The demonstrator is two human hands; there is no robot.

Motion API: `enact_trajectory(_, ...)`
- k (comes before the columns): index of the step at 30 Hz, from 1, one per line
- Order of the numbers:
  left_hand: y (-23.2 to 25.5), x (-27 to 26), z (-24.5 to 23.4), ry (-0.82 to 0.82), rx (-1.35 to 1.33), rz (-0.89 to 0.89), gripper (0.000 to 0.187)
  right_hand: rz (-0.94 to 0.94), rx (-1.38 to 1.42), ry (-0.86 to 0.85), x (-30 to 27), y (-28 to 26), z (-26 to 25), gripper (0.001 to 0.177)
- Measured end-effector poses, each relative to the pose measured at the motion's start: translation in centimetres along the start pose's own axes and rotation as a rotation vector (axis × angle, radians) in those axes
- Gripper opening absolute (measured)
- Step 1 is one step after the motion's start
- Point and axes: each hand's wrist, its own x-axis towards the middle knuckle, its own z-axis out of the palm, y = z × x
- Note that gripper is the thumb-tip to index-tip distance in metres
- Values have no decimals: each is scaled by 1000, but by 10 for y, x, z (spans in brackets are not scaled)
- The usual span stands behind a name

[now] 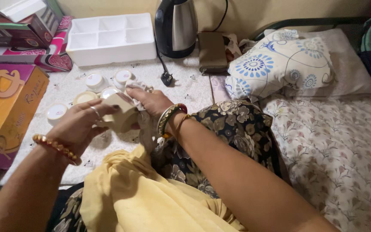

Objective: The person sits on a bed and wipes a set of small white cups with a cloth. They handle the cups one by one, wiping the exterior and interior surfaces, and place them back on the bedspread.

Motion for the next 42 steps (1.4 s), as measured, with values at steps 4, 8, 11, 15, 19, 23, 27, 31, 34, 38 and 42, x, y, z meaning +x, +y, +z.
enact_trajectory(4, 19, 6, 16, 134, -83, -336, 32, -265, -505, 163, -20, -12, 15, 48)
enact_trajectory(8, 21, 9, 31, 166, 186, -254, 28, -411, -775, 258, -37, -16, 27, 39)
enact_trajectory(11, 19, 3, 30, 27, 170, -69, 25, -466, -886, 326, -35, -14, 21, 33)
enact_trajectory(15, 33, -6, 23, -99, 37, 11, 40, -173, -170, -94, -17, -18, -8, 37)
enact_trajectory(19, 53, -22, 15, -144, -112, 67, 42, -89, 320, -457, -2, -9, -21, 37)
enact_trajectory(23, 47, -23, 17, -135, -128, 147, 39, -81, 110, -224, 8, -7, -20, 46)
enact_trajectory(27, 22, -20, 19, -67, -127, 74, 36, -308, -166, 102, -6, -7, -3, 44)
enact_trajectory(31, 9, -25, 19, -36, -179, 71, 36, -689, -484, 137, -34, -5, 15, 39)
enact_trajectory(34, 10, -29, 17, -39, -174, 81, 36, -518, -434, 151, -36, -10, 17, 38)
enact_trajectory(38, 15, -44, 10, -29, -198, 85, 37, -237, 20, -88, -34, -8, 18, 42)
enact_trajectory(42, 23, -55, 3, -36, -236, 228, 41, -76, 192, -140, -45, -10, 26, 44)
